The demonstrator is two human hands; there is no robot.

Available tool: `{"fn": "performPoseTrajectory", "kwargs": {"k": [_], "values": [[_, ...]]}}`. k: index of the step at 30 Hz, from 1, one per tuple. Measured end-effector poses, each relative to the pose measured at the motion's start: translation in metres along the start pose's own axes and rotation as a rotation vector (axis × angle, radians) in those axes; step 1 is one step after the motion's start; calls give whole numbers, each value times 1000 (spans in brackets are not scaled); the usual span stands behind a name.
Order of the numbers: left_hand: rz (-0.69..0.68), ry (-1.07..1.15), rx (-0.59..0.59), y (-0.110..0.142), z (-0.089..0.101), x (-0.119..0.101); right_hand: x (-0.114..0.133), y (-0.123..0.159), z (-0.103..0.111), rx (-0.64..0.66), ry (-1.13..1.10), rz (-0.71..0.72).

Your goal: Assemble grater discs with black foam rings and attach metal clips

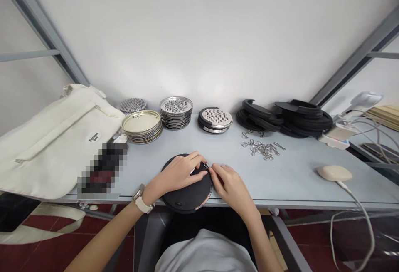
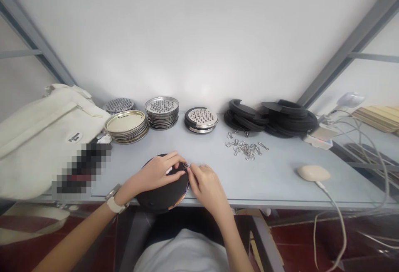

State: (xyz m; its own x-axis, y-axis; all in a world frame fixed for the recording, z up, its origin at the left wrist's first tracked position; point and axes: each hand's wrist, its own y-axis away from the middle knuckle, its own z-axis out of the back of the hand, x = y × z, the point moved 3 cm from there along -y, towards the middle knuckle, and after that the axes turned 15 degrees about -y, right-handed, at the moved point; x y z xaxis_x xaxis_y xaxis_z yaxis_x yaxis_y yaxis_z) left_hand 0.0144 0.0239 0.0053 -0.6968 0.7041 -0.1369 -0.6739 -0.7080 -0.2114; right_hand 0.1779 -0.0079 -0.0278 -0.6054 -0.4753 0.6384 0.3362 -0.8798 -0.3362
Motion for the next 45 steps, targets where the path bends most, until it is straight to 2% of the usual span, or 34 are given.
{"fn": "performPoseTrajectory", "kwargs": {"k": [30,38,45], "values": [[-36,-36,15,0,2,-2,-1,-3,-1,-14,10,-25],[-18,-86,3,-1,2,-2,-4,0,-1,-26,9,-32],[14,-38,-21,0,1,0,-1,-4,-1,-10,55,-21]]}}
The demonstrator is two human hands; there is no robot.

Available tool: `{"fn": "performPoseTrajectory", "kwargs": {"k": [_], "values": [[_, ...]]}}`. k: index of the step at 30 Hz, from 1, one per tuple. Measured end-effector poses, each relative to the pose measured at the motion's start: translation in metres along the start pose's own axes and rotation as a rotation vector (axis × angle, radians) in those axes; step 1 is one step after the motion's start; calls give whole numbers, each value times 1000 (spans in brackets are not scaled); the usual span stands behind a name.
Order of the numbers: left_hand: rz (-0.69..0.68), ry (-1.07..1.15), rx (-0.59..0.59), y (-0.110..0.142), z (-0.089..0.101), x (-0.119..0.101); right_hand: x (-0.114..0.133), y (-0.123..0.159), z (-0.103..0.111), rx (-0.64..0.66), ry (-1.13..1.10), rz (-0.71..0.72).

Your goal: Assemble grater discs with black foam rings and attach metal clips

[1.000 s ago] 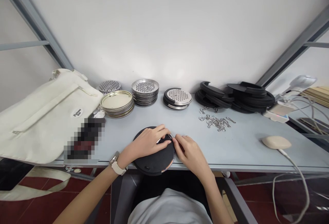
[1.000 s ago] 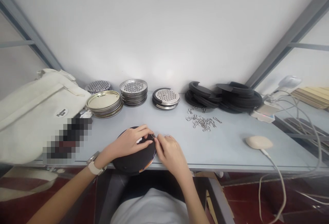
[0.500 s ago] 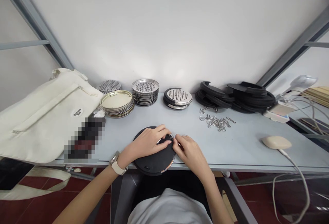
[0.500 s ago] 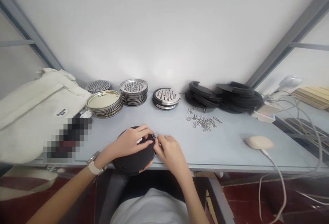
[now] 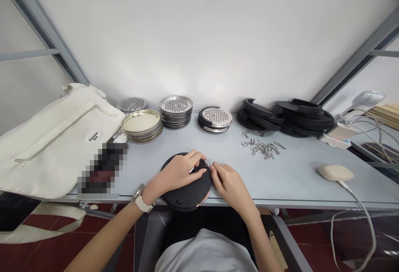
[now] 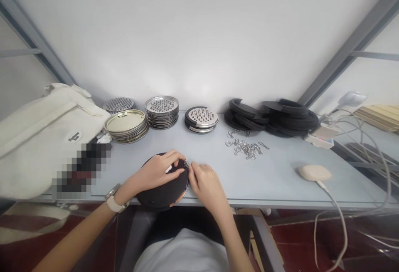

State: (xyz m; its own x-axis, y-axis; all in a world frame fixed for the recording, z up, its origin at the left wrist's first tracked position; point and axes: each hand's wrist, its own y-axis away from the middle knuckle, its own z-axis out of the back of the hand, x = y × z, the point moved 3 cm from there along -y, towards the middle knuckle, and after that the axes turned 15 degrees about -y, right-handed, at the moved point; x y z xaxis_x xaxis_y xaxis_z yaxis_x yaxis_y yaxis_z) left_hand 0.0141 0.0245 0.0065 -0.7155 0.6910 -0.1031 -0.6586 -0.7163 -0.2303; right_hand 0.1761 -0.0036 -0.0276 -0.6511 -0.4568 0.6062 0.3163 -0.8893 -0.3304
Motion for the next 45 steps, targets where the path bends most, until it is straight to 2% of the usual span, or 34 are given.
{"fn": "performPoseTrajectory", "kwargs": {"k": [11,20,28,45], "values": [[-1,-13,13,0,-1,0,-2,-4,-1,65,51,-12],[-9,-21,7,0,-1,-1,-4,-9,3,83,-66,-35],[-14,4,14,0,1,-1,0,-2,2,8,-37,-8],[-5,22,11,1,-1,0,1,1,1,-18,-20,5]]}}
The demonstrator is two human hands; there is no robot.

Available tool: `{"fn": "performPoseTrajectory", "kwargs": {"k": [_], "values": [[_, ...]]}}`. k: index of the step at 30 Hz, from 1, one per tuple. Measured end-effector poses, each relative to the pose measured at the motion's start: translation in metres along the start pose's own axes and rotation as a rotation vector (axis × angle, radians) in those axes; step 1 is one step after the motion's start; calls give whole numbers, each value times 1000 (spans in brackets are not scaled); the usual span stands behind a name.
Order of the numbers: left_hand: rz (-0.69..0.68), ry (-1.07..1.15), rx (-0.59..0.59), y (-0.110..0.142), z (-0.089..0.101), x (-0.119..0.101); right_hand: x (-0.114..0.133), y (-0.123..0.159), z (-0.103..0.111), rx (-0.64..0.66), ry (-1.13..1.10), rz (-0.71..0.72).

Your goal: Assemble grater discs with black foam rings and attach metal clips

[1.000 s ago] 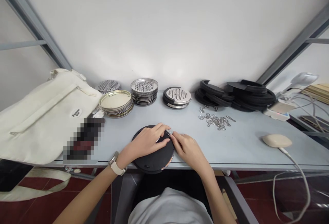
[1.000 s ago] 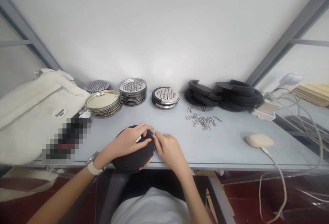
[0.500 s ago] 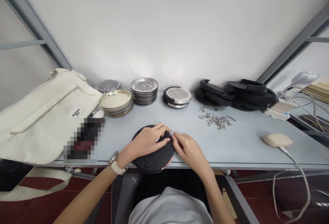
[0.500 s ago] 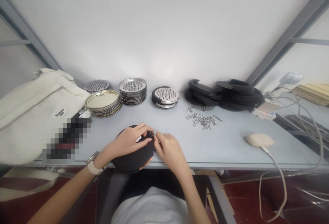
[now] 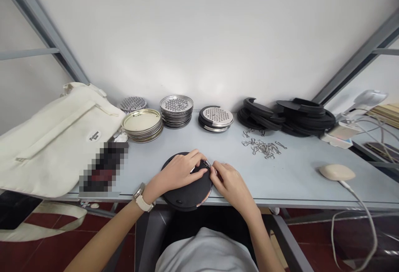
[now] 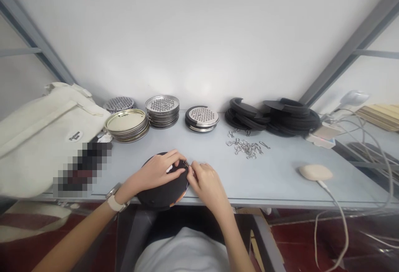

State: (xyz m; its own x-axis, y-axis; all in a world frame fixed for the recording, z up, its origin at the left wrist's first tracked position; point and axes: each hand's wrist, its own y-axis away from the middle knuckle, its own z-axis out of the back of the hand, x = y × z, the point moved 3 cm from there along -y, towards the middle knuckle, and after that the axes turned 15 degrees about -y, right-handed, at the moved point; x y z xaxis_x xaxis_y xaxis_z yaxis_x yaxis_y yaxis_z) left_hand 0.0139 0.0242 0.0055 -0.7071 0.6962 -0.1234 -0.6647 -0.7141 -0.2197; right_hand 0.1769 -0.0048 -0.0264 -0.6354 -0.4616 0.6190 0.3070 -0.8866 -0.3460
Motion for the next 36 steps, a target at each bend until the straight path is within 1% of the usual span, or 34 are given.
{"fn": "performPoseTrajectory", "kwargs": {"k": [14,26,32,36], "values": [[-12,44,0,0,2,0,1,1,0,26,-4,-3],[-16,39,12,-1,2,0,-2,1,-2,-18,-25,0],[-39,-6,6,0,1,-2,-5,4,0,-52,-90,-39],[-32,-14,0,0,1,-1,-4,4,0,-17,-78,-21]]}}
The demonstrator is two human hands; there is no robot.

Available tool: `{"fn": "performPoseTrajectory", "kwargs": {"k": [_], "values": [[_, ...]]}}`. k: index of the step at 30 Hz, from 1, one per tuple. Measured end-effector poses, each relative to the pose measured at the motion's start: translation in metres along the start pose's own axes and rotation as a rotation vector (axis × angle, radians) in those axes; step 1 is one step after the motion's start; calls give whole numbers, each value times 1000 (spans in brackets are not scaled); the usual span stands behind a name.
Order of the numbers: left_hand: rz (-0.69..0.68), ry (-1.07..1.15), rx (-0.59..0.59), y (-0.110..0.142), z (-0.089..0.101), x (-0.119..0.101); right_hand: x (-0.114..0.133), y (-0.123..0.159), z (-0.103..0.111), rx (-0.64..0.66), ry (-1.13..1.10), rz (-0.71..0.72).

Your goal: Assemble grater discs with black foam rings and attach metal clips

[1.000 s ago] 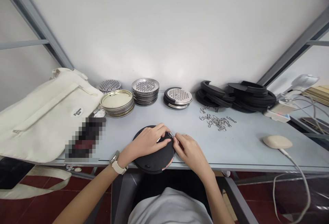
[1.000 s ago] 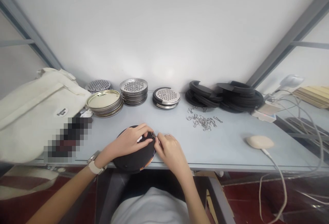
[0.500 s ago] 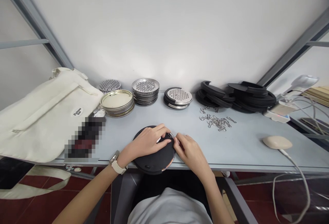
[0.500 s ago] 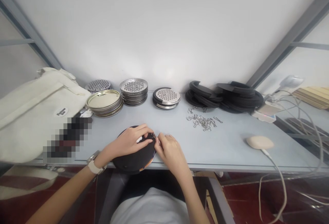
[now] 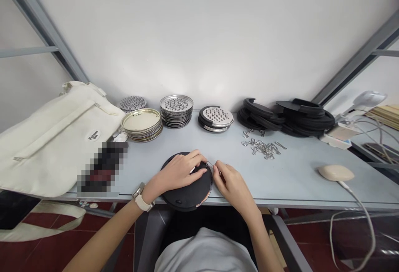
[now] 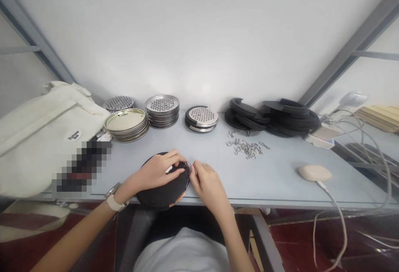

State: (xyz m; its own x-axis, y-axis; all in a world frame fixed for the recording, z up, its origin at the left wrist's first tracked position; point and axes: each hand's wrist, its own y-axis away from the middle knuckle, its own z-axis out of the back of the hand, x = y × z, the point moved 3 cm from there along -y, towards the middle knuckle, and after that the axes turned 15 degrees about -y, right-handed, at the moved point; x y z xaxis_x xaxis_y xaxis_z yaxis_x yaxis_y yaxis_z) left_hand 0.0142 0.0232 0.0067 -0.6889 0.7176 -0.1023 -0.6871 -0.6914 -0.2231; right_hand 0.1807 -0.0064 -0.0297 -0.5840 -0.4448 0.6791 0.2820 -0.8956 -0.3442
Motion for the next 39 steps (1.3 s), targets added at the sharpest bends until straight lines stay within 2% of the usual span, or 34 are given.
{"fn": "performPoseTrajectory", "kwargs": {"k": [7,39], "values": [[28,9,-8,0,0,1,3,-2,-1,88,61,27],[4,11,-4,0,0,0,3,-1,-2,46,69,4]]}}
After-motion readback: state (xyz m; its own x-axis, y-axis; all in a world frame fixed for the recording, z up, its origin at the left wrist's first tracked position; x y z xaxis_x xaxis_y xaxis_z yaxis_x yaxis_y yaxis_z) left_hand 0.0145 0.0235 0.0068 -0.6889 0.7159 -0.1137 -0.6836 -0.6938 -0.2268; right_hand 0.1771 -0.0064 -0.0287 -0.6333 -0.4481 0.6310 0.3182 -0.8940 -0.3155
